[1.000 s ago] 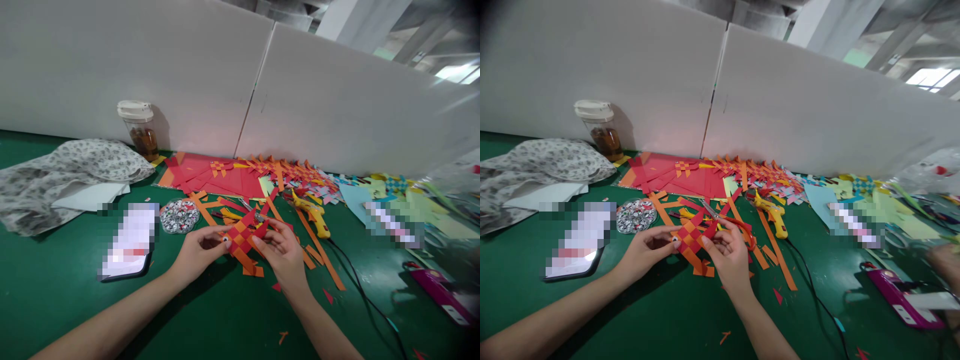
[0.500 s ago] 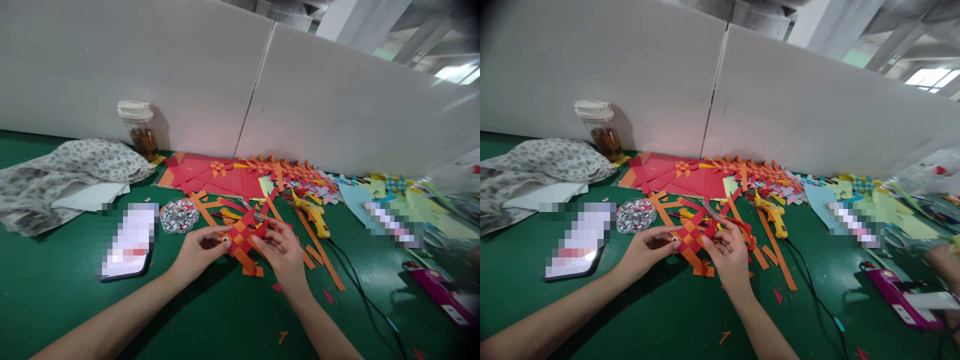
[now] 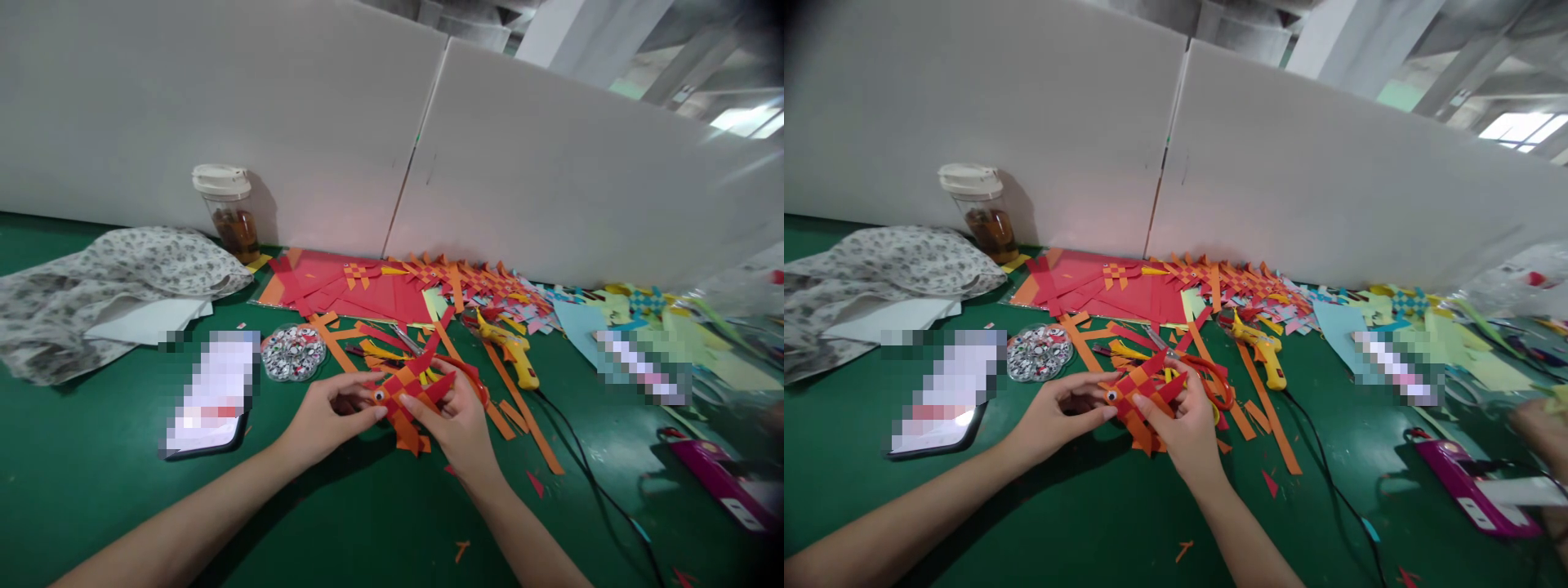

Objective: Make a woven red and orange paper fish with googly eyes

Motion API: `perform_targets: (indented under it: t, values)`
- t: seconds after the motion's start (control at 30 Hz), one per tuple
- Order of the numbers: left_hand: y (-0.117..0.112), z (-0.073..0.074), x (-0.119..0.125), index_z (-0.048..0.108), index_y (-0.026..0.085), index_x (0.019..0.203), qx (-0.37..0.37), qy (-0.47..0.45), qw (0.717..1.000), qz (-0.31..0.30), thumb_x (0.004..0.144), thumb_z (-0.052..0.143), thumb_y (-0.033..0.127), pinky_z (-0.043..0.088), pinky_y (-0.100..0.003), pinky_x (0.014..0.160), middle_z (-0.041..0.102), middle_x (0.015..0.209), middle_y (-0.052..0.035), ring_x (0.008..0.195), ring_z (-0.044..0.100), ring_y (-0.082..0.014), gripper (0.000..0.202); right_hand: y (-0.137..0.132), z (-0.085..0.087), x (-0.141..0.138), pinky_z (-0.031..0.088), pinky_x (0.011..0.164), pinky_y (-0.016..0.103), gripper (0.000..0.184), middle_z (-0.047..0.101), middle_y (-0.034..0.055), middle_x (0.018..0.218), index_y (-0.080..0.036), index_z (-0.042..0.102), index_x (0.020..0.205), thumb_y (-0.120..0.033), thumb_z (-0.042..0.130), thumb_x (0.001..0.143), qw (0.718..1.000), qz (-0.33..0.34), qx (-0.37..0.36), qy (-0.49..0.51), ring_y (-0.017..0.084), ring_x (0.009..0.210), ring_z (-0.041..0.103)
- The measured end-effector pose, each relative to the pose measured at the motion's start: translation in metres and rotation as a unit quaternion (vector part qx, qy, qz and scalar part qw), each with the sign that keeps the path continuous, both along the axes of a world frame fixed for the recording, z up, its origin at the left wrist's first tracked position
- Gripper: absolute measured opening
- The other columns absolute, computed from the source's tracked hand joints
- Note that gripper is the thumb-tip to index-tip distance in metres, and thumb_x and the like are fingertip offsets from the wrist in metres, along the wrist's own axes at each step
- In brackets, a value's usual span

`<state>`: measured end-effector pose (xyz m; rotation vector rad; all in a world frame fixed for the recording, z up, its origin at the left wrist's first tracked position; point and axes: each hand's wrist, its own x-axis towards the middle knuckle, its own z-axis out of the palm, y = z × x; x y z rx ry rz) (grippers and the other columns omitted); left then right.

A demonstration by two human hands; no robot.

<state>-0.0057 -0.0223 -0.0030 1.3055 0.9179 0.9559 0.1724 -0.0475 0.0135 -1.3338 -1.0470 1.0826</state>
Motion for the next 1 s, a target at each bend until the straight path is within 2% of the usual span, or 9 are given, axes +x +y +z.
perform_targets:
  t: [0.17, 0.33, 0.73, 0.83, 1.0]
  values:
    - [0.0016, 0.0011, -0.0009, 0.065, 0.02, 0.103, -0.038, -0.061, 0.997, -0.019, 0.077, 0.062, 0.033, 0.051, -0.028, 0.067, 0.072, 0.08, -0.0042, 0.072, 0.066, -0.0166, 0.029, 0.0004, 0.0032, 0.0013, 0.057, 0.071, 0.04, 0.067, 0.072, 0.0057, 0.085, -0.022, 0.043, 0.113, -0.034, 0.079, 0.057, 1.0, -0.009, -0.003, -0.006, 0.027, 0.081, 0.069]
    - [0.004, 0.0009, -0.0018, 0.065, 0.019, 0.092, -0.035, -0.06, 0.997, -0.019, 0.078, 0.062, 0.03, 0.05, -0.024, 0.063, 0.071, 0.078, -0.0026, 0.067, 0.066, -0.0141, 0.019, -0.0001, 0.0006, 0.0012, 0.057, 0.067, 0.038, 0.066, 0.072, 0.0058, 0.086, -0.022, 0.044, 0.112, -0.033, 0.079, 0.057, 1.0, 0.001, -0.004, -0.012, 0.027, 0.079, 0.069]
    - [0.004, 0.0017, -0.0021, 0.061, 0.018, 0.095, -0.035, -0.062, 0.997, -0.011, 0.079, 0.062, 0.033, 0.044, -0.021, 0.057, 0.068, 0.07, -0.0005, 0.065, 0.063, -0.012, 0.022, -0.0003, -0.0001, 0.0009, 0.057, 0.069, 0.041, 0.067, 0.072, 0.0064, 0.086, -0.023, 0.044, 0.112, -0.035, 0.079, 0.057, 1.0, 0.004, -0.005, -0.003, 0.027, 0.08, 0.069]
    - [0.005, -0.0023, -0.0004, 0.059, 0.017, 0.091, -0.033, -0.067, 0.997, -0.008, 0.073, 0.069, 0.029, 0.044, -0.022, 0.058, 0.067, 0.069, -0.0008, 0.063, 0.061, -0.012, 0.024, -0.0001, -0.0021, 0.0021, 0.057, 0.069, 0.04, 0.067, 0.072, 0.0058, 0.086, -0.023, 0.043, 0.113, -0.034, 0.079, 0.057, 1.0, 0.013, -0.006, -0.007, 0.027, 0.08, 0.069]
    - [0.0063, -0.0049, 0.0013, 0.056, 0.017, 0.084, -0.028, -0.072, 0.997, -0.006, 0.073, 0.068, 0.028, 0.042, -0.022, 0.057, 0.067, 0.068, 0.0, 0.061, 0.06, -0.0107, 0.019, -0.0003, -0.0049, 0.0038, 0.056, 0.071, 0.038, 0.067, 0.072, 0.005, 0.087, -0.024, 0.042, 0.116, -0.032, 0.078, 0.06, 1.0, 0.025, -0.005, -0.008, 0.026, 0.08, 0.069]
